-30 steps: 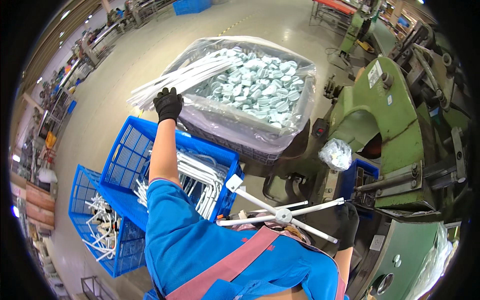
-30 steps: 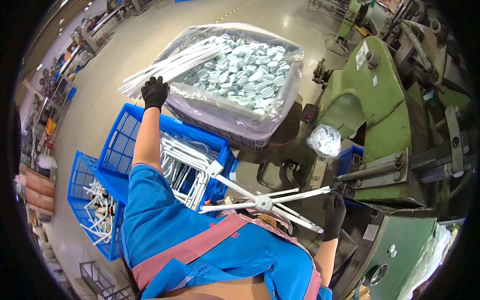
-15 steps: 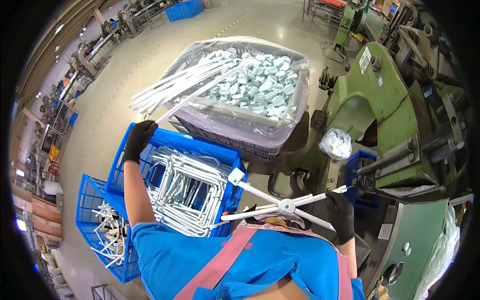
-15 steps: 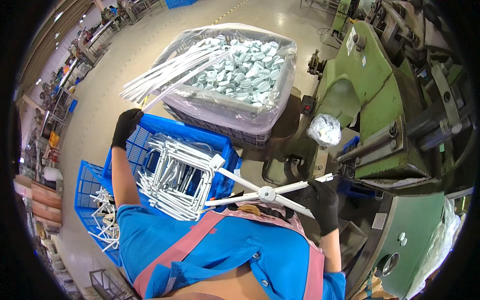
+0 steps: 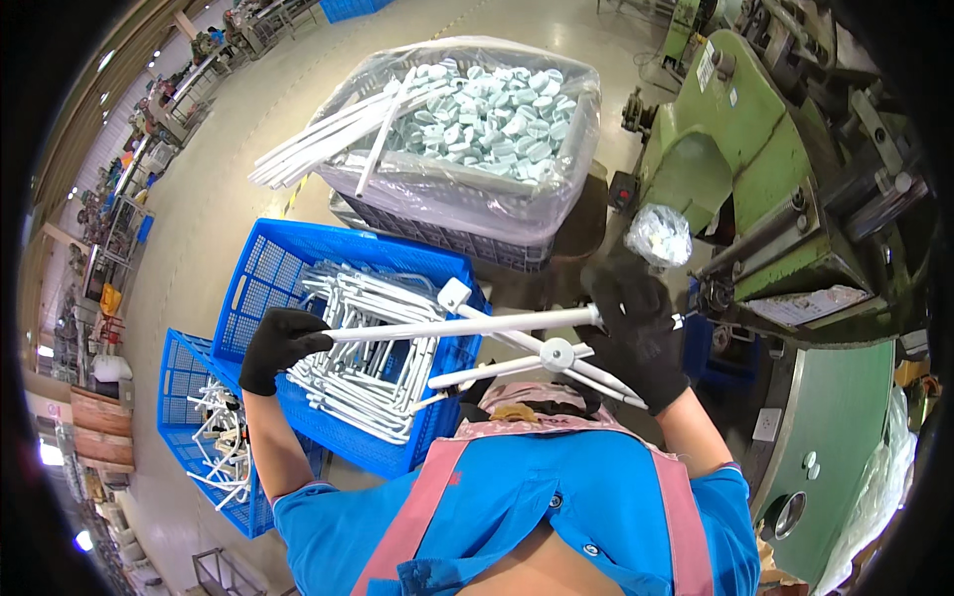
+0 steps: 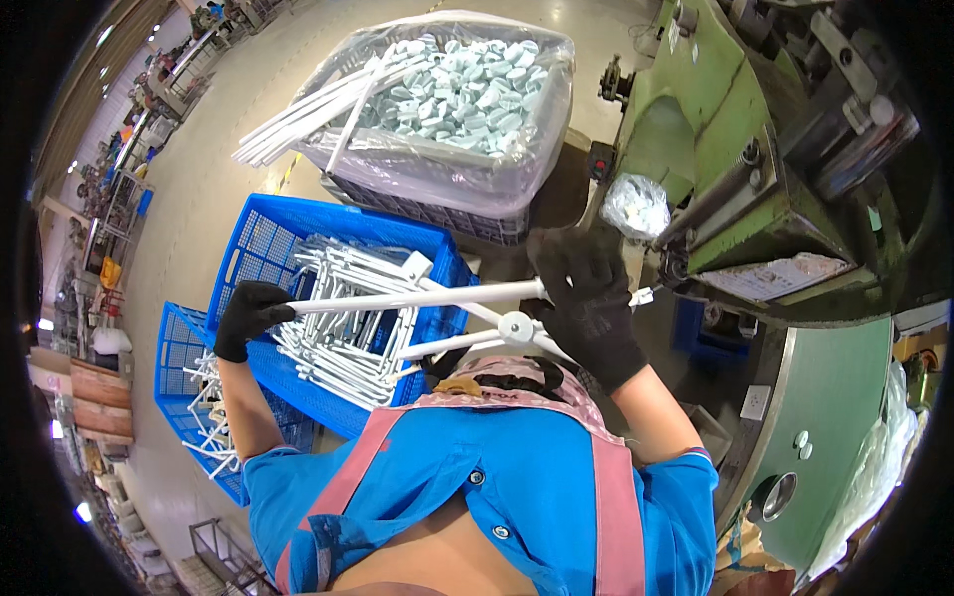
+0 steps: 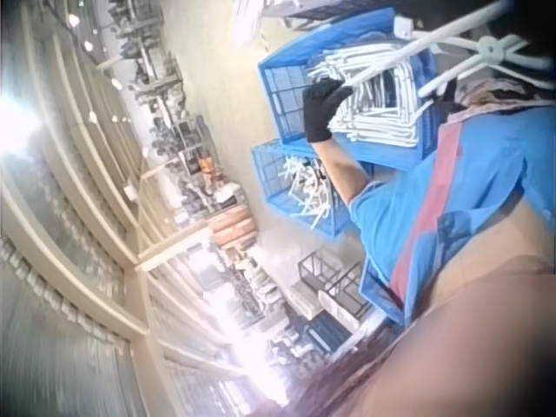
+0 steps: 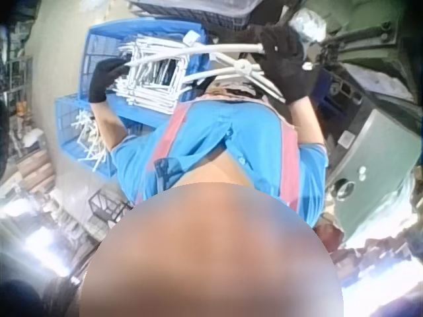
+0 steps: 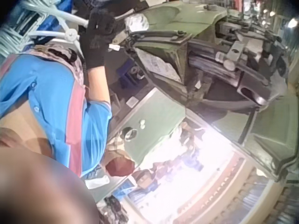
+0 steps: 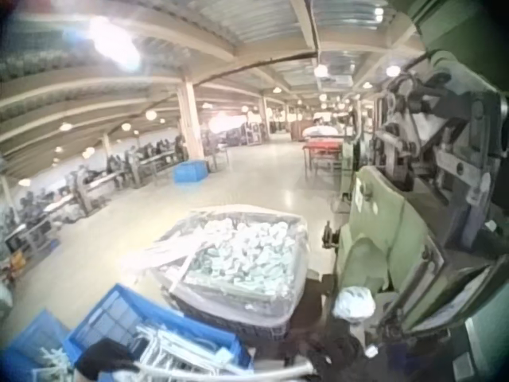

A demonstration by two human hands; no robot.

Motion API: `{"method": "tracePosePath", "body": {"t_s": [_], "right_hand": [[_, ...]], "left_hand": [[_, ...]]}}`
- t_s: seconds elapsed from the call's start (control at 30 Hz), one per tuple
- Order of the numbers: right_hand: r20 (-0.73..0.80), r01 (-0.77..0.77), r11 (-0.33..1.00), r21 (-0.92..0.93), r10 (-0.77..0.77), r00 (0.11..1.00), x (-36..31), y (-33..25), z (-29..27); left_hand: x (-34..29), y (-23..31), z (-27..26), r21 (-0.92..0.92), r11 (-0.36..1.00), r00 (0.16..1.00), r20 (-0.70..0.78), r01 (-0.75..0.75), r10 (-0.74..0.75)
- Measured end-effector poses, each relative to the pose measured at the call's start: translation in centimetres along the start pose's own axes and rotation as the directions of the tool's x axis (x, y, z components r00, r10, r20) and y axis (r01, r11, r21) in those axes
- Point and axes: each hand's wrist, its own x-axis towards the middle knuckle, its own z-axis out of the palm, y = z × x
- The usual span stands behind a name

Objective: The person assembles white plastic hangers by inserting a central plastic cap onto the ends of metal rods. They pick rods from a blue crate, attach the cap, and place the finished hanger into another crate. The process is repeated continuously.

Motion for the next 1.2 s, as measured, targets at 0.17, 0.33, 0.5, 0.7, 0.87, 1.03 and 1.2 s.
{"method": "tracePosePath", "body": {"t_s": [0.17,0.33,0.5,0.7,0.87,1.03,1.2], "right_hand": [[0.184,-0.094,0.964,0.247,0.049,0.982,-7.4,3.7,-0.6],[0.184,-0.35,0.935,0.052,0.335,0.924,-13.6,6.2,-3.9],[0.157,-0.468,0.884,0.007,0.461,0.873,-18.4,7.6,-5.4],[0.237,-0.529,0.848,0.01,0.512,0.826,-19.4,7.6,-6.7],[0.248,-0.551,0.834,0.029,0.527,0.813,-19.8,7.5,-6.9],[0.243,-0.513,0.857,0.058,0.486,0.84,-19.9,7.7,-6.5],[0.283,-0.475,0.88,0.028,0.448,0.848,-19.6,10.5,-5.8]], "left_hand": [[2.1,2.1,4.4,0.108,0.959,0.965,0.034,-0.261,0.259],[7.9,2.2,12.6,0.322,0.917,0.765,-0.521,-0.235,0.378],[9.5,1.4,19.4,-0.643,0.711,0.948,0.083,0.286,-0.307],[11.7,1.8,25.2,-0.781,0.523,0.823,-0.517,-0.341,-0.236],[12.6,2.9,26.2,-0.885,0.197,0.782,-0.466,-0.422,-0.413],[12.3,3.0,26.3,-0.851,0.31,0.767,-0.52,-0.425,-0.376],[11.9,1.9,25.5,-0.845,0.427,0.797,-0.485,-0.321,-0.361]]}}
